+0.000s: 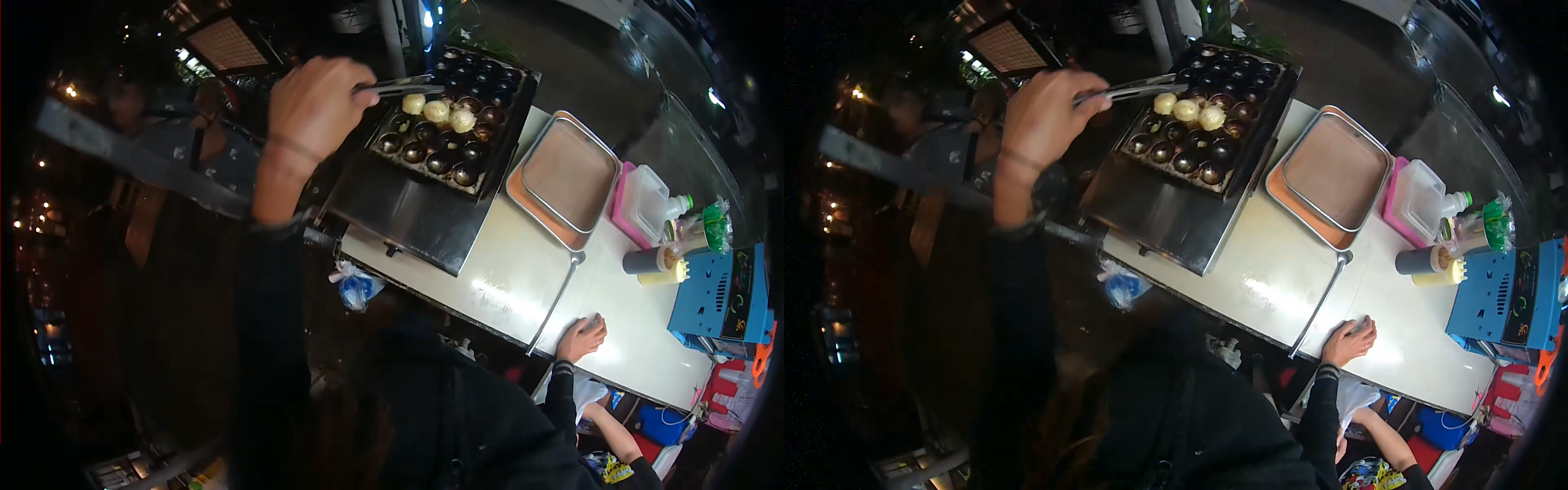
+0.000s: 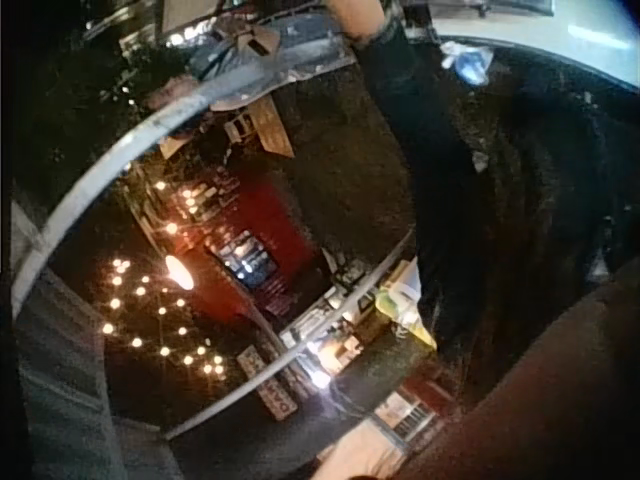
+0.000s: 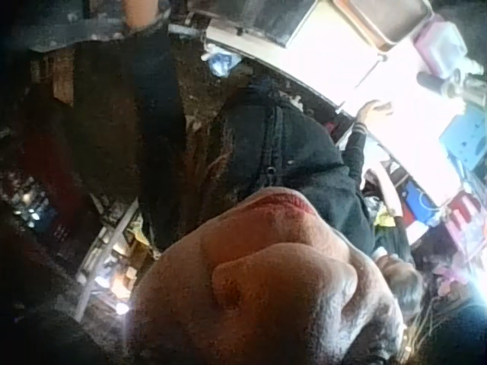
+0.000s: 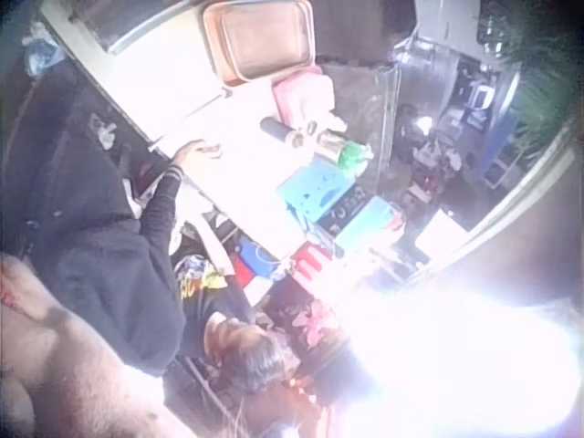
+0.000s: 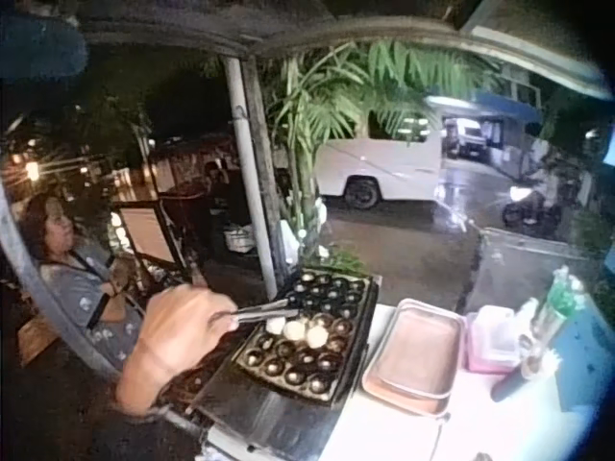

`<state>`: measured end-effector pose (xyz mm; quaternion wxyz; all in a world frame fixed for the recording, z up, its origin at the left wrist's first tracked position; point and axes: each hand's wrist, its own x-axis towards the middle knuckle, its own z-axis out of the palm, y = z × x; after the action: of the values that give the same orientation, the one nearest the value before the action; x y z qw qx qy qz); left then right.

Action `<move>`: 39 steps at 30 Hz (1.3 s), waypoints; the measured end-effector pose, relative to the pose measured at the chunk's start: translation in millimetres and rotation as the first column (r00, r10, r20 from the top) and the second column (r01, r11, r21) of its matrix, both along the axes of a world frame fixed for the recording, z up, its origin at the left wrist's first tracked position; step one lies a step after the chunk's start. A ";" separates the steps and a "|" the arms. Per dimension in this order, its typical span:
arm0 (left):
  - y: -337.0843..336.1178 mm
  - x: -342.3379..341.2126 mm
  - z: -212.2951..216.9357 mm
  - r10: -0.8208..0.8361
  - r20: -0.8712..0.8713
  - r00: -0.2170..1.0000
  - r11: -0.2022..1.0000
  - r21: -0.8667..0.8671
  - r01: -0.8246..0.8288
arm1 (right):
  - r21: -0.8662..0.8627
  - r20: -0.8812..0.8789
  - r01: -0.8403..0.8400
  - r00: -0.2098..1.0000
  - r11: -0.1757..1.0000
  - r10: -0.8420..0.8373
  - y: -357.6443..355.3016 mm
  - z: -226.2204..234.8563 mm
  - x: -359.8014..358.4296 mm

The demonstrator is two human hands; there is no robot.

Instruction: The person prepares food on a specialized griddle using a pick to rotate spheres and a squeeze bottle to add liquid, then handles bags and counts coins.

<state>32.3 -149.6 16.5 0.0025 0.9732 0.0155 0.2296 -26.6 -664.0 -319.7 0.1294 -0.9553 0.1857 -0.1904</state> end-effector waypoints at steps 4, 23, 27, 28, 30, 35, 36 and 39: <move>2.4 62.0 5.4 -0.007 -0.222 0.975 0.999 0.037 0.015 | -0.043 0.009 -0.001 1.000 0.999 0.001 9.6 4.0 3.9; 8.1 96.3 5.5 -0.094 -0.386 0.918 0.995 -0.024 0.092 | 0.031 -0.021 0.030 0.999 0.999 -0.030 16.0 12.8 7.1; 15.7 95.5 -2.9 -0.050 -0.336 0.940 0.998 0.008 0.056 | 0.006 0.007 0.002 1.000 1.000 -0.002 13.3 11.0 6.1; 17.5 96.0 -3.9 -0.033 -0.326 0.945 0.999 0.020 0.042 | 0.014 -0.002 0.003 1.000 1.000 -0.003 14.3 12.3 6.1; 15.5 97.6 -2.6 -0.054 -0.324 0.944 0.997 0.034 0.068 | 0.021 -0.012 0.006 1.000 1.000 -0.006 14.6 13.1 5.4; 6.0 104.7 -6.0 -0.041 -0.313 0.949 0.987 0.133 0.087 | 0.020 0.009 0.013 1.000 1.000 -0.013 12.4 8.8 5.8; 4.7 108.2 -6.1 -0.032 -0.343 0.939 0.985 0.149 0.087 | 0.018 0.011 0.011 1.000 1.000 -0.011 12.0 7.7 6.3; -1.0 120.4 -5.0 -0.031 -0.387 0.921 0.980 0.170 0.105 | 0.024 0.003 0.015 1.000 1.000 -0.015 11.4 9.1 5.4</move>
<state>152.7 -150.6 11.4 -0.0842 0.9950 -0.0400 0.0355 -21.1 -652.6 -310.6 0.1396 -0.9519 0.1950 -0.1908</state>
